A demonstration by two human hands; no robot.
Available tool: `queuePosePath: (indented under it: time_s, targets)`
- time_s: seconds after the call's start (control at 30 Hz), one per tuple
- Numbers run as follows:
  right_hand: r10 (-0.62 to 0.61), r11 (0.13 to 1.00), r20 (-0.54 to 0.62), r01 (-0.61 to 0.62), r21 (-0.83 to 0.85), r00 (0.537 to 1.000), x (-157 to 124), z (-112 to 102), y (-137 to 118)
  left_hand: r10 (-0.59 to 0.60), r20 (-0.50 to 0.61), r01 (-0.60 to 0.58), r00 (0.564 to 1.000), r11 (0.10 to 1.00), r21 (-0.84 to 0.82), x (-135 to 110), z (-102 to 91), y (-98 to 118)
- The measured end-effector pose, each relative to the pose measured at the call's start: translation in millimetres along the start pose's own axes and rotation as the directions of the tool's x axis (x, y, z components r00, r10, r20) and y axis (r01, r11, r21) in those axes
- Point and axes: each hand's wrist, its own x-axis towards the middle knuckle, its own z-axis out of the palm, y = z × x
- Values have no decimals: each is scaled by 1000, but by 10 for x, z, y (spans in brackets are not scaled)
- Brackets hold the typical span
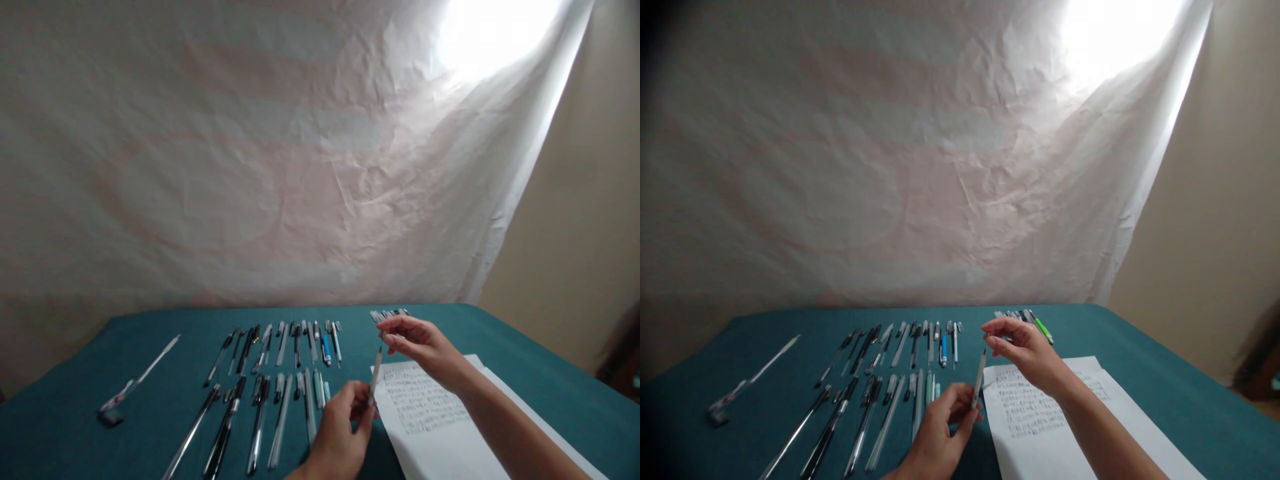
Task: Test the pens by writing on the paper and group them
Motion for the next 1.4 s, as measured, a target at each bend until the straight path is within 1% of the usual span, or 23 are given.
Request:
queuePosePath:
  time_s: [0.23,0.43,0.67,0.87,1.07,1.2,1.4]
  targets:
    - [39,999,60,-38,-14,997,-14,9,57,8,-12,-7,1000,999,37,-13,3,36]
    - [54,998,89,-53,-15,995,-28,43,59,6,-22,-5,1000,1000,13,-8,1,81]
    - [58,998,76,-58,-7,995,-23,60,69,-4,-16,4,1000,1000,-19,-4,7,67]
    - [57,998,78,-56,-15,995,-29,81,56,-11,14,12,1000,999,-40,-12,0,77]
    - [74,997,113,-69,-41,991,-32,68,70,-1,19,3,1000,998,-60,-17,7,68]
    - [73,997,123,-69,-37,990,-40,63,60,-3,9,3,1000,999,-44,-15,8,58]
    - [87,996,90,-85,-34,992,-20,101,84,0,0,0,1000,999,-49,-4,-1,91]
